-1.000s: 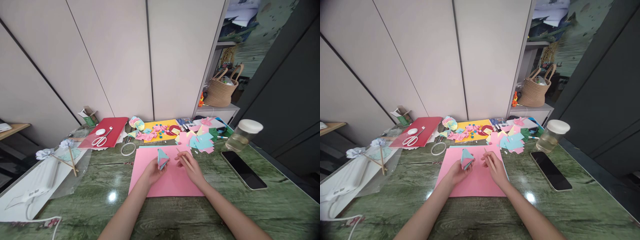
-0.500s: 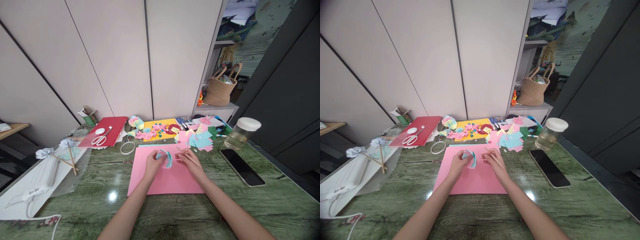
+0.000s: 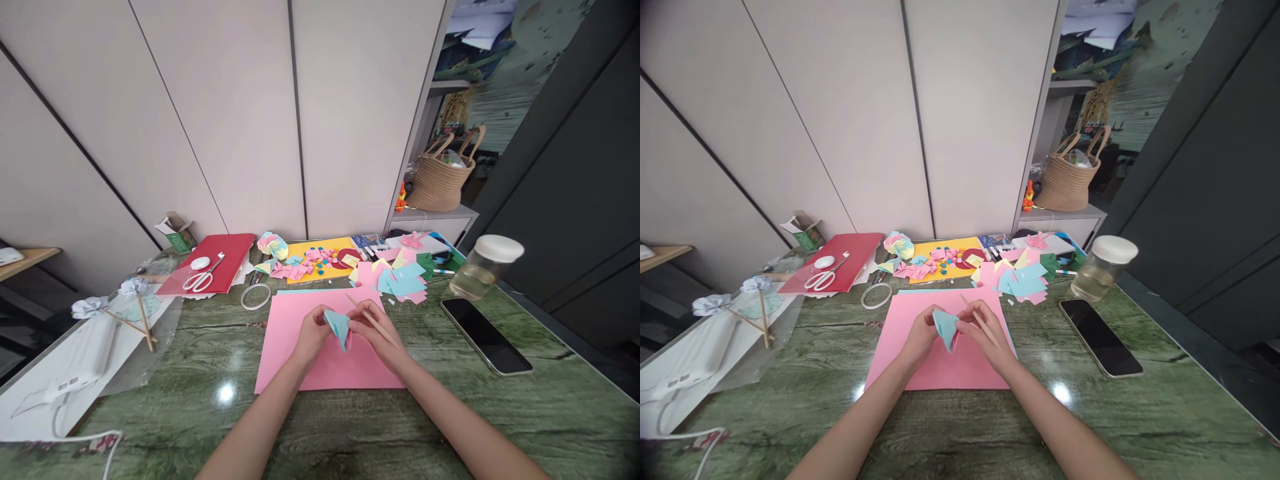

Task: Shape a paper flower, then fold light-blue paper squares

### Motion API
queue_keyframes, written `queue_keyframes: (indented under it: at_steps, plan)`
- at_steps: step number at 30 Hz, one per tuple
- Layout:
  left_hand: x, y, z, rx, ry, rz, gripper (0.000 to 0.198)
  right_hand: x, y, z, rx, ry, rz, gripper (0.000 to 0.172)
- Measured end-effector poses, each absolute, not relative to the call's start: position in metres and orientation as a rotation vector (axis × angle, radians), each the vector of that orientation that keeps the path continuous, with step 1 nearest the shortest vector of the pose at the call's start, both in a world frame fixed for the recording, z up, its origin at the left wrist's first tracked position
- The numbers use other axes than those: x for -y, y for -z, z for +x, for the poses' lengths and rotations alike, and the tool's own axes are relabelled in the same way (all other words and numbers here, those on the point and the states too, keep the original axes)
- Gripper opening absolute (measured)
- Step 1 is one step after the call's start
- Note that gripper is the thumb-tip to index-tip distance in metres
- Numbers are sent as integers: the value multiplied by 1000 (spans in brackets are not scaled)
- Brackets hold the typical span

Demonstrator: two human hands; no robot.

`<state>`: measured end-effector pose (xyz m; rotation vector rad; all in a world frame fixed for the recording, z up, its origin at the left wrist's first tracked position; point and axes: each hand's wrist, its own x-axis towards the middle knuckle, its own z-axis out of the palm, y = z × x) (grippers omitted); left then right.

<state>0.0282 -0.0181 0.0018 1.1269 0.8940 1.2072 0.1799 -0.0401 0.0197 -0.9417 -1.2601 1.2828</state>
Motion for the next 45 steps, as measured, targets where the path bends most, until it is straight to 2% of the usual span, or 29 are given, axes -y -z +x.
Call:
queue_keyframes:
  at_steps: [3,8,18,28,34,38,42,45]
  plan:
    - [19,-5,27,-872,-1193,1213,11,40,-23,182,1270,-1274,-938,23]
    - [22,-17,25,-885,-1362,1425,9,40,-27,184,1275,-1186,-969,22]
    - [28,-23,26,-929,-1474,1429,12,49,-32,181,1417,-1098,-926,21]
    - [34,-22,27,-958,-1407,1479,12,47,-21,176,1387,-1018,-963,21]
    - [31,-24,29,-1009,-1411,1434,30,43,-21,178,1387,-1078,-974,22]
    - [24,-12,28,-1065,-1367,1482,30,39,-17,180,1366,-1142,-993,22]
    - [9,8,21,-1143,-1304,1239,10,33,-11,184,1258,-1157,-999,19]
    - [-6,15,7,-1111,-1323,853,16,28,-7,187,1186,-1198,-1014,20]
